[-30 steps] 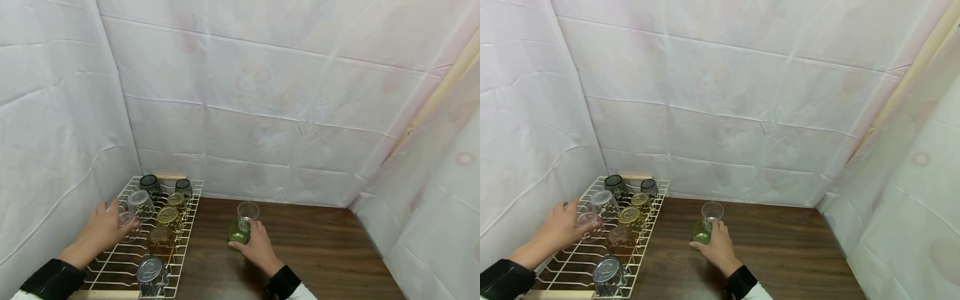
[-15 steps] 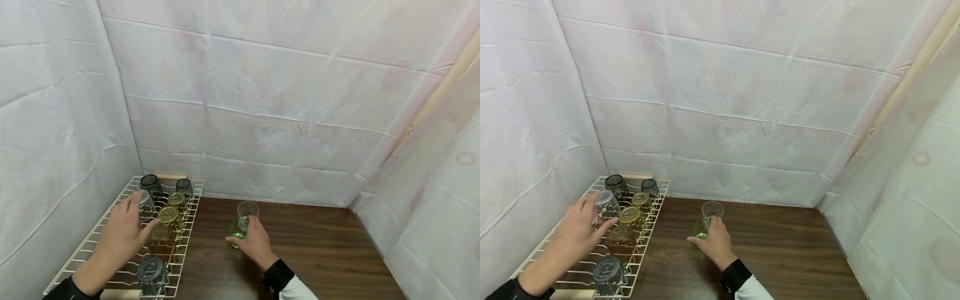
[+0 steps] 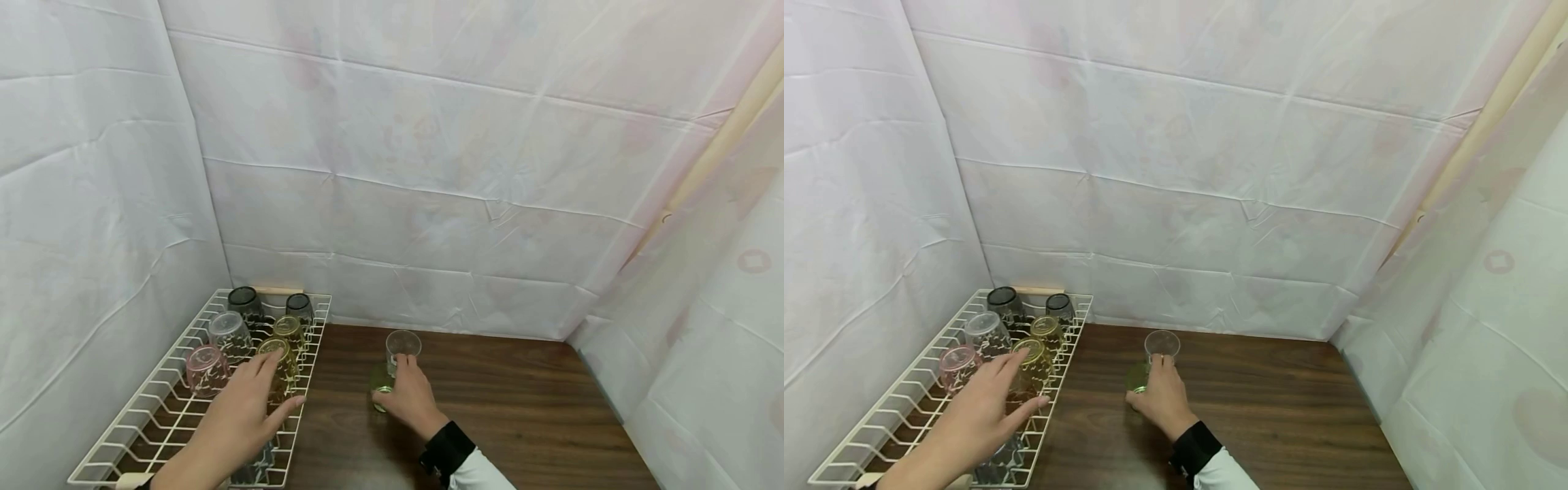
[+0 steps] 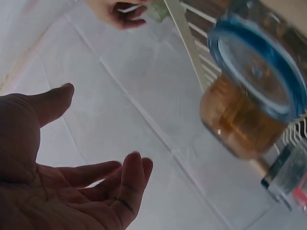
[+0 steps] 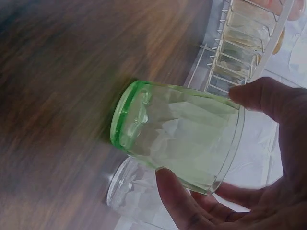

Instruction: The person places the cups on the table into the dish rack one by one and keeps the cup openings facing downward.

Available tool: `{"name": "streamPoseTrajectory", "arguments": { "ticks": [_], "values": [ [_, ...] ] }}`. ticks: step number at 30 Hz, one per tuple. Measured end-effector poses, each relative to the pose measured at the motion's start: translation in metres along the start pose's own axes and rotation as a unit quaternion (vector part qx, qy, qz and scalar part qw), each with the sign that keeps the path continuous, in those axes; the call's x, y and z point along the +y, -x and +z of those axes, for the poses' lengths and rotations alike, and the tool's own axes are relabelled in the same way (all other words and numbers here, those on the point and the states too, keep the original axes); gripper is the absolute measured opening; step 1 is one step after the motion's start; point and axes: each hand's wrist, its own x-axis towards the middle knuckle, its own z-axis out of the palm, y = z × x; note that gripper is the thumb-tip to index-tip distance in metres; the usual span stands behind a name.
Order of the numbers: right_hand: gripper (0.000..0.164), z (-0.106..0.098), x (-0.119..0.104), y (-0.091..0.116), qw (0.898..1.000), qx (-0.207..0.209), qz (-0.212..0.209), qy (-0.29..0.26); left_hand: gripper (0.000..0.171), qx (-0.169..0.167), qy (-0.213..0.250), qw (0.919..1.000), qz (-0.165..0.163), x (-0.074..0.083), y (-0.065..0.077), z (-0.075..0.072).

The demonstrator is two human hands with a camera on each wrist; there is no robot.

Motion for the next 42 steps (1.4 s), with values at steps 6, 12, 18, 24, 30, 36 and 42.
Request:
{"name": "streamPoseTrajectory", "arguments": {
  "ticks": [6,12,18,24,30,36,42],
  "values": [
    [0.082,-0.002,0.001,0.001,0.999,-0.031,-0.021,0.030,0.086,-0.026,0.000,0.9996,-0.009,0.005,-0.002,0.008],
    [0.078,-0.003,0.004,0.002,0.998,-0.046,-0.024,0.019,0.086,-0.028,0.007,0.9995,-0.015,0.004,-0.001,0.010],
    [0.081,-0.006,0.009,0.004,0.999,-0.040,-0.004,-0.023,0.086,-0.034,0.011,0.9991,-0.025,0.002,0.001,0.012],
    [0.079,-0.013,0.019,0.007,0.996,-0.026,0.012,-0.082,0.087,-0.038,0.015,0.9987,-0.030,-0.003,0.002,0.013],
    [0.060,-0.025,0.028,0.015,0.979,-0.036,0.027,-0.198,0.088,-0.046,0.017,0.9982,-0.036,-0.006,0.003,0.015],
    [0.042,-0.039,0.029,0.018,0.892,-0.056,0.080,-0.442,0.088,-0.041,0.020,0.9983,-0.035,-0.007,0.005,0.016],
    [0.020,-0.061,0.030,0.024,0.768,-0.080,0.068,-0.631,0.089,-0.041,0.032,0.9979,-0.040,-0.006,0.007,0.018]
  ]
}}
